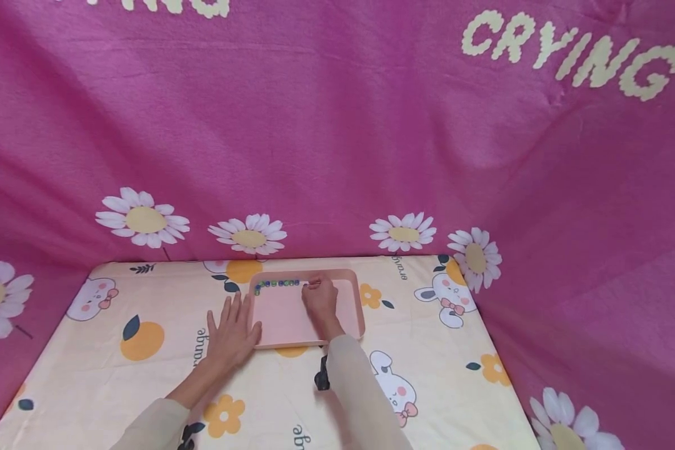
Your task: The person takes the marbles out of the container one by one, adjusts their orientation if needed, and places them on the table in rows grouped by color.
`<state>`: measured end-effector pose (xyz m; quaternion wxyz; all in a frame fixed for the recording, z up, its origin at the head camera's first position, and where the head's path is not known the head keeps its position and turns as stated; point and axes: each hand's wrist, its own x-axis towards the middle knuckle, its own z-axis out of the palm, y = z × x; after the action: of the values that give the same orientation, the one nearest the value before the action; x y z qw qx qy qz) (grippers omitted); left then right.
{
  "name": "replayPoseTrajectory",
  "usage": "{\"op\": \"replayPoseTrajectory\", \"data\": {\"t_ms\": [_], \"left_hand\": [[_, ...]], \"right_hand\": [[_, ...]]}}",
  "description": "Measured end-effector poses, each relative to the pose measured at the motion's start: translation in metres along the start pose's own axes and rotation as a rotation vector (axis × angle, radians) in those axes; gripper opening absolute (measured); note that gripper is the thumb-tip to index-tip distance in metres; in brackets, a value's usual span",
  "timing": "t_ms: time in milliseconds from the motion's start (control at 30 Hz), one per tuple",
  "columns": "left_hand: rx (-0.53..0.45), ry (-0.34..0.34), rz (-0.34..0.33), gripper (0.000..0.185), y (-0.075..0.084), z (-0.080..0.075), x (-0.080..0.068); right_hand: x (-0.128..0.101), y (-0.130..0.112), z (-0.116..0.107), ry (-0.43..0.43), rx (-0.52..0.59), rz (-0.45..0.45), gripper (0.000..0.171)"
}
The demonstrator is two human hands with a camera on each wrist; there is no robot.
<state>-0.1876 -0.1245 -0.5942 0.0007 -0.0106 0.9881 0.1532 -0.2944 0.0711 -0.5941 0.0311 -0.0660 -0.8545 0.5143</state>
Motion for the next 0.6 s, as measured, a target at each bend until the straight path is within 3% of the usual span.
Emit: {"op": "replayPoseTrajectory", "data": {"t_ms": [167,600], "left_hand": [[0.004,-0.006,0.0,0.078,0.0,0.0,-0.001],[0.002,-0.014,-0.001,0.079,0.0,-0.001,-0.001]], "right_hand": [[-0.006,-0.003,-0.002,-0.086,0.064,-0.031,0.015],[-0.031,-0.018,-0.018,-0.236,0.114,-0.16,0.011]]}}
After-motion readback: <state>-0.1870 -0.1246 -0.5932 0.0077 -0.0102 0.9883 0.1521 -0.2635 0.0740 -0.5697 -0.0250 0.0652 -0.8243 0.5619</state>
